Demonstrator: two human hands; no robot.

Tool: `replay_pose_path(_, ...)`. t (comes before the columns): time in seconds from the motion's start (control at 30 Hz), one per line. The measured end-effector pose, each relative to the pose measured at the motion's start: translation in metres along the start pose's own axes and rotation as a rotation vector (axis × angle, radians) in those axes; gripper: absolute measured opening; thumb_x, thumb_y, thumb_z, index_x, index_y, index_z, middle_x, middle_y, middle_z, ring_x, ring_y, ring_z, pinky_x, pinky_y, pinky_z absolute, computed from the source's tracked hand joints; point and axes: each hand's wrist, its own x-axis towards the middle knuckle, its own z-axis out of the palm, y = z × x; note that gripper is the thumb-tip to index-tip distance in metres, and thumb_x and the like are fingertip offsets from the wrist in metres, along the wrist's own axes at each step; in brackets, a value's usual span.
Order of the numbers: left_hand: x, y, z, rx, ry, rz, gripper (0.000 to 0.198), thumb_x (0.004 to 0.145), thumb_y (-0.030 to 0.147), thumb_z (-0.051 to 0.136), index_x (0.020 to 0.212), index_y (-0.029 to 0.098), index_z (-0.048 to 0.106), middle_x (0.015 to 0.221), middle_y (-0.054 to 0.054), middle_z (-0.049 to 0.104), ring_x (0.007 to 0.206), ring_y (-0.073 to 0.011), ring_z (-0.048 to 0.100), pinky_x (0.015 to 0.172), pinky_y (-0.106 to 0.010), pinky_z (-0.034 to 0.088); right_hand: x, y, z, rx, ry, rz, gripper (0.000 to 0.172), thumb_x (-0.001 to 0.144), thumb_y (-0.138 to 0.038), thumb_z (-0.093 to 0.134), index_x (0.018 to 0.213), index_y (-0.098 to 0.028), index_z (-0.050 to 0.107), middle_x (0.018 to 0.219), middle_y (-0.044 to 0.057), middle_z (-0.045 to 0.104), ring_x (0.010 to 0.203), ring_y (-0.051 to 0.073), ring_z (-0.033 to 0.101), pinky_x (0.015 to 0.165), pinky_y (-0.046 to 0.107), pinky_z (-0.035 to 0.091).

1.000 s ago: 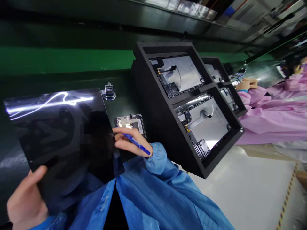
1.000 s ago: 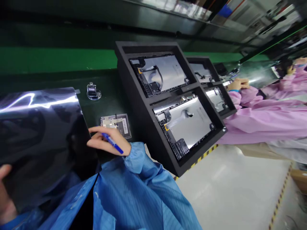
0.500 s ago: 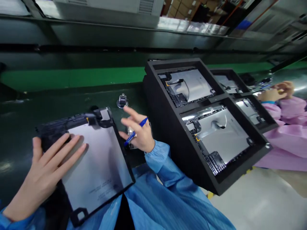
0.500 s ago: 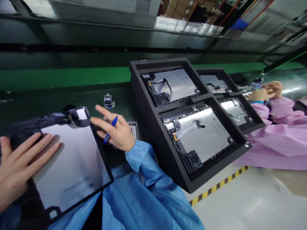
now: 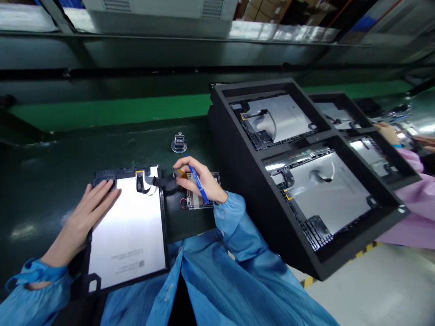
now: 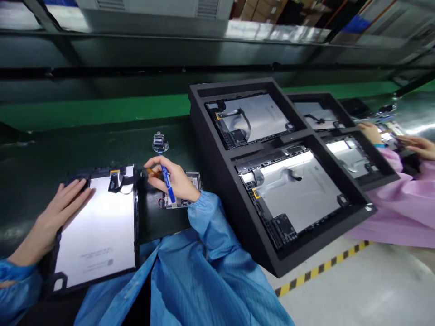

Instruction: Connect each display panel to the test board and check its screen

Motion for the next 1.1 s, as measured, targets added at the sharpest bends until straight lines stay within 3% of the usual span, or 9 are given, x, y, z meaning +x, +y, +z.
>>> replay_pose_path(0.1, -0.005, -0.011, 0.011, 0.053, -0.021, -0.012, 0.07, 0.097, 0.015, 0.05, 0.158, 0.039, 0.022, 0.165, -0.005, 0.027, 0.149, -0.0314, 0.028, 0.122, -0.059, 0.018, -0.002, -0.003, -0.001, 0.179, -0.024, 0.049, 0.028, 0.085, -0.03, 0.069, 0.102, -0.019, 0.051, 0.076, -0.004, 0.057, 0.068, 0.01, 0.058, 0.07, 0.023, 0.048)
replay_pose_path(0.23, -0.009, -0.021, 0.019, 0.117, -0.114, -0.011, 0.071, 0.098, 0.006, 0.032, 0.159, 0.038, 0.016, 0.165, -0.009, 0.024, 0.15, -0.0308, 0.025, 0.119, -0.065, 0.021, -0.004, -0.007, 0.002, 0.254, -0.05, 0.042, 0.028, 0.088, -0.037, 0.07, 0.093, -0.02, 0.048, 0.078, -0.003, 0.056, 0.067, 0.009, 0.054, 0.068, 0.023, 0.046)
replay_pose_path(0.43, 0.008, -0.005, -0.005, 0.298, -0.161, -0.192, 0.058, 0.098, 0.008, 0.03, 0.156, 0.011, 0.024, 0.162, -0.028, 0.021, 0.15, -0.039, 0.017, 0.116, -0.067, 0.024, -0.008, -0.009, 0.009, 0.12, -0.046, 0.019, 0.027, 0.089, -0.035, 0.069, 0.088, -0.02, 0.046, 0.082, -0.001, 0.059, 0.072, 0.01, 0.057, 0.073, 0.025, 0.047)
replay_pose_path(0.57, 0.037, 0.034, -0.01, 0.007, 0.058, -0.171, 0.052, 0.098, 0.014, 0.046, 0.149, 0.022, 0.04, 0.152, -0.013, 0.047, 0.147, -0.0292, 0.034, 0.121, -0.061, 0.021, -0.011, -0.003, 0.019, 0.019, -0.094, 0.01, 0.021, 0.092, -0.033, 0.063, 0.091, -0.021, 0.046, 0.087, 0.001, 0.062, 0.073, 0.011, 0.059, 0.072, 0.026, 0.048)
replay_pose_path(0.73, 0.062, 0.074, 0.021, -0.14, 0.089, 0.016, 0.033, 0.088, 0.017, 0.067, 0.12, 0.017, 0.059, 0.113, -0.01, 0.07, 0.114, -0.0241, 0.063, 0.121, -0.061, 0.026, -0.014, 0.003, 0.03, -0.076, -0.092, -0.027, 0.012, 0.095, -0.029, 0.058, 0.098, -0.02, 0.05, 0.091, 0.002, 0.064, 0.08, 0.012, 0.063, 0.077, 0.026, 0.051)
replay_pose_path(0.83, 0.066, 0.08, 0.03, -0.167, 0.162, 0.018, 0.023, 0.088, 0.008, 0.062, 0.109, 0.017, 0.063, 0.097, -0.006, 0.072, 0.095, -0.0183, 0.067, 0.118, -0.055, 0.034, -0.016, 0.001, 0.031, -0.112, -0.052, -0.04, 0.026, 0.091, -0.034, 0.066, 0.109, -0.02, 0.054, 0.092, 0.003, 0.066, 0.079, 0.013, 0.065, 0.075, 0.025, 0.052)
replay_pose_path(0.9, 0.067, 0.08, 0.03, -0.221, 0.143, -0.007, 0.019, 0.089, 0.008, 0.06, 0.104, 0.018, 0.064, 0.096, -0.005, 0.072, 0.093, -0.0169, 0.068, 0.118, -0.053, 0.035, -0.016, -0.001, 0.029, -0.173, -0.074, -0.05, 0.032, 0.088, -0.039, 0.072, 0.11, -0.02, 0.059, 0.095, 0.004, 0.069, 0.082, 0.015, 0.066, 0.077, 0.026, 0.053)
replay_pose_path(0.97, 0.07, 0.079, 0.027, -0.288, 0.09, -0.067, 0.012, 0.09, 0.012, 0.059, 0.097, 0.019, 0.065, 0.094, -0.002, 0.073, 0.091, -0.0161, 0.068, 0.119, -0.051, 0.035, -0.016, -0.003, 0.028, -0.252, -0.102, -0.056, 0.022, 0.091, -0.04, 0.068, 0.101, -0.021, 0.064, 0.094, 0.003, 0.071, 0.084, 0.015, 0.067, 0.081, 0.026, 0.053)
replay_pose_path(1.1, 0.078, 0.077, 0.024, -0.528, -0.075, -0.215, 0.014, 0.093, 0.023, 0.054, 0.085, 0.022, 0.066, 0.087, 0.002, 0.072, 0.083, -0.0156, 0.068, 0.117, -0.047, 0.038, -0.015, -0.004, 0.029, -0.342, -0.125, -0.018, 0.025, 0.1, -0.038, 0.055, 0.085, -0.02, 0.065, 0.079, 0.001, 0.07, 0.075, 0.013, 0.064, 0.075, 0.023, 0.049)
